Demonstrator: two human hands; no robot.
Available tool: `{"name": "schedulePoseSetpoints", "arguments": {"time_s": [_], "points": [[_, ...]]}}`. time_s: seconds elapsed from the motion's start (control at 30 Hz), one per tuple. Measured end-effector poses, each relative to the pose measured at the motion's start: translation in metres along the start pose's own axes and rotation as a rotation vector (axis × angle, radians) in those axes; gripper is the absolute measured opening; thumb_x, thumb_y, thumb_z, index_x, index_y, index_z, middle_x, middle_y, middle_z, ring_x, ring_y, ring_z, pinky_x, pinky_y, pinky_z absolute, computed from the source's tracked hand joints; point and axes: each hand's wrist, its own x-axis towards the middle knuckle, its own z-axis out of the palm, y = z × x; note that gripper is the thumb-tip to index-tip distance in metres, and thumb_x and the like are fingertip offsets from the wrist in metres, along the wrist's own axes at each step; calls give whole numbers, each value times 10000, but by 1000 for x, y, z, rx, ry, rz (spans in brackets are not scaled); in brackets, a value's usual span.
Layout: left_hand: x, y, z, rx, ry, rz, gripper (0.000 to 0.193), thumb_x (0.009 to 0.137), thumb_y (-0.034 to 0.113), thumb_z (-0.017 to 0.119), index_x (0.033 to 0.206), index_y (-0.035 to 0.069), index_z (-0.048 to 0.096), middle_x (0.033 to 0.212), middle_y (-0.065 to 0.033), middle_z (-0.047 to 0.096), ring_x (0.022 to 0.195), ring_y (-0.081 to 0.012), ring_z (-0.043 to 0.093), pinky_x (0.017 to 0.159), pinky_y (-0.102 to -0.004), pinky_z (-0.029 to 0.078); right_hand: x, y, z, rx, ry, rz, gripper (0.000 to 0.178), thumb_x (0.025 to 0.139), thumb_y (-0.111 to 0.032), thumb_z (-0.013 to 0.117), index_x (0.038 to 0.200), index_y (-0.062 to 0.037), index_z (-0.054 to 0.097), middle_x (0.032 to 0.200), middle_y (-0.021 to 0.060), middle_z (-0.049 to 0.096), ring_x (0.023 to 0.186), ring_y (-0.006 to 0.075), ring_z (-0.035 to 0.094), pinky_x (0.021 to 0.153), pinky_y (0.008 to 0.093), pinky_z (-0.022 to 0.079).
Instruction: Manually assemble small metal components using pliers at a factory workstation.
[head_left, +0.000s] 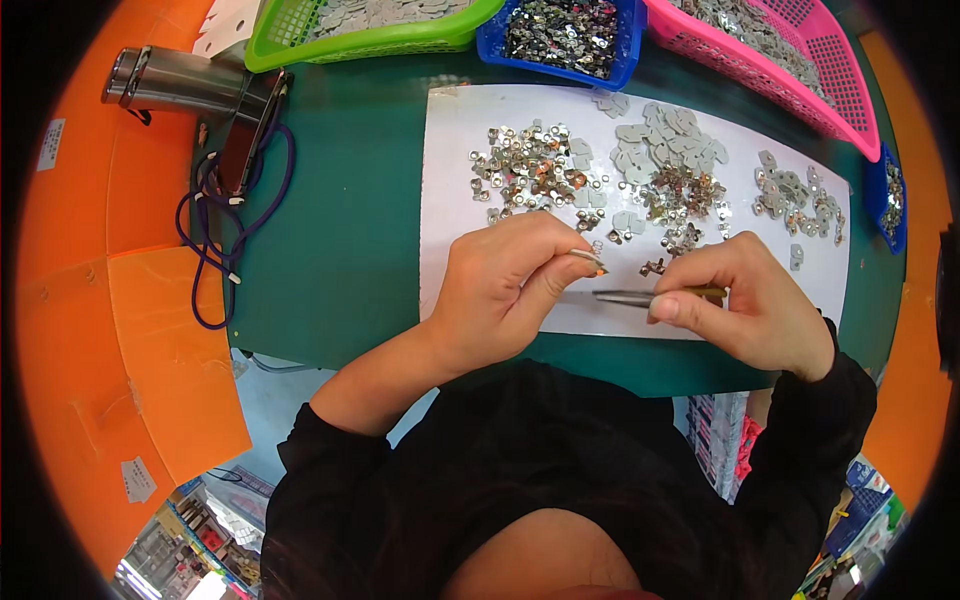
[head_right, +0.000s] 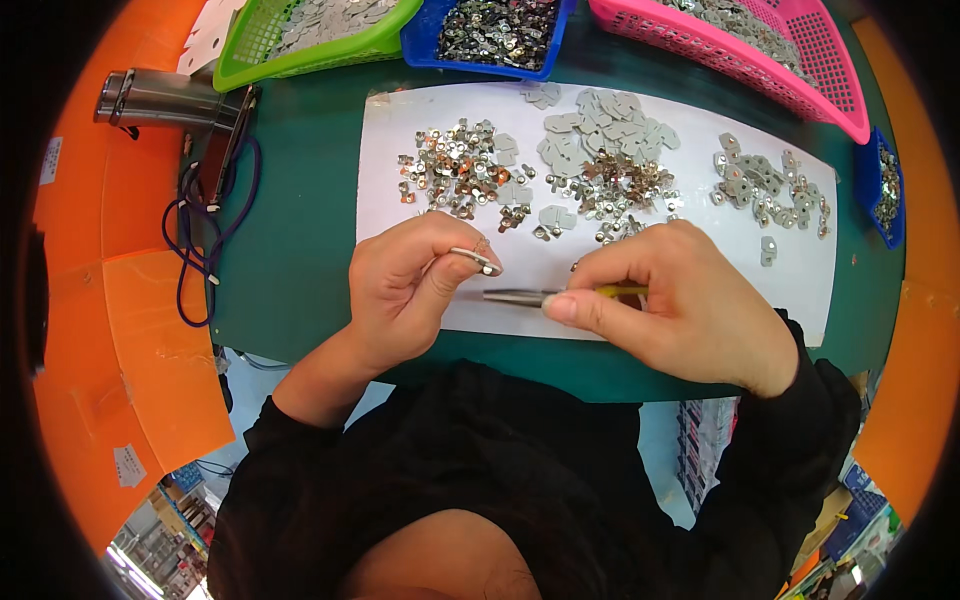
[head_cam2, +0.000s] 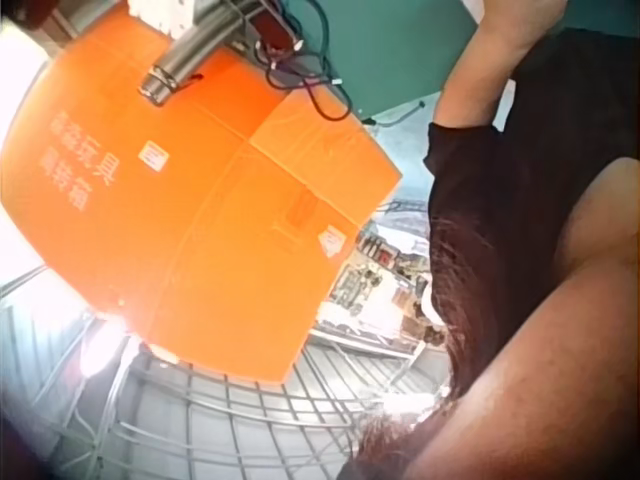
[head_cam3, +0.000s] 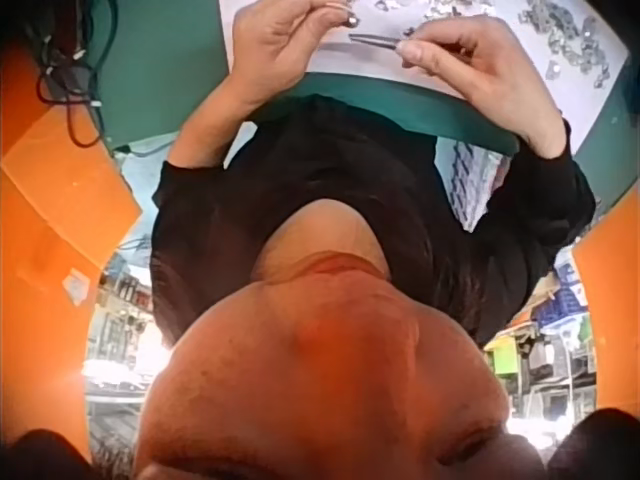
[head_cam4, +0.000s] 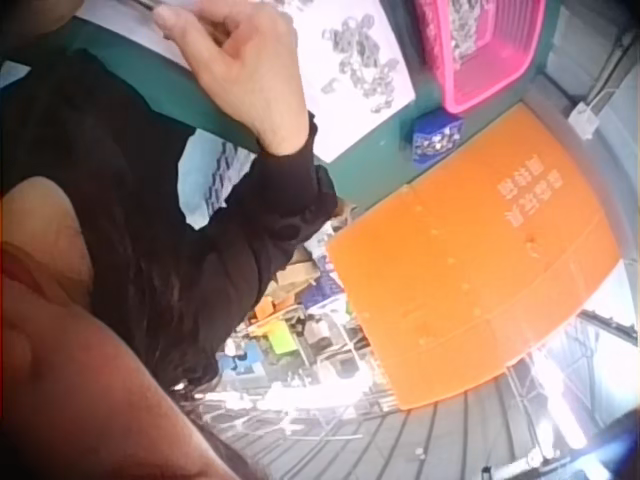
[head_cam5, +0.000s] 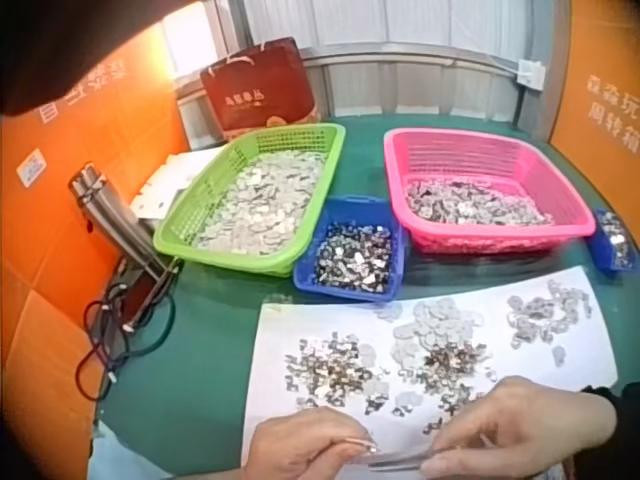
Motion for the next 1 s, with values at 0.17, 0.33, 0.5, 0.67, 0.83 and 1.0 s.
{"name": "schedulePoseSetpoints", "arguments": {"time_s": [0.17, 0.33, 0.5, 0.67, 0.83, 1.0], "points": [[-4, 0, 2, -57, 55, -75, 135, 991, 67, 576, 926, -39, 627, 862, -92, 649, 747, -127, 593, 680, -246, 474, 2, -4, -4, 155, -68, 156, 298, 953, -250, 633, 847, 21, 699, 668, 34, 627, 636, 80, 559, 593, 231, 429], [-4, -3, 3, -27, 65, -9, 139, 998, 67, 566, 932, -46, 612, 860, -89, 643, 745, -123, 584, 677, -242, 468, 8, 1, 0, 401, -189, 259, 463, 1004, -391, 541, 845, 6, 719, 665, 20, 631, 611, 70, 574, 563, 215, 430], [-5, -1, 5, -60, 109, -22, 141, 997, 62, 564, 926, -50, 612, 846, -90, 642, 734, -116, 578, 666, -241, 466, 8, 4, 1, 429, -205, 268, 470, 1010, -401, 537, 844, -4, 723, 654, 16, 625, 591, 62, 561, 546, 209, 427], [-5, 0, 5, -71, 130, -82, 141, 995, 54, 563, 911, -49, 611, 821, -78, 640, 707, -103, 558, 650, -236, 451, 9, 9, 3, 444, -222, 288, 507, 1007, -423, 530, 850, 21, 715, 683, 44, 651, 628, 95, 613, 566, 222, 449], [-5, -1, 7, -51, 127, -38, 121, 981, 32, 576, 900, -48, 614, 815, -79, 641, 703, -104, 557, 642, -234, 444, 12, 11, 5, 495, -246, 298, 508, 1012, -422, 521, 858, 22, 712, 685, 47, 655, 620, 102, 617, 555, 224, 452], [-5, 0, 9, 93, 221, 38, 53, 835, -11, 687, 832, 2, 635, 736, -105, 622, 615, -249, 585, 557, -315, 439, 14, 10, 4, 494, -289, 307, 511, 1016, -424, 512, 850, 16, 713, 656, 33, 636, 575, 88, 591, 524, 209, 434]]}}
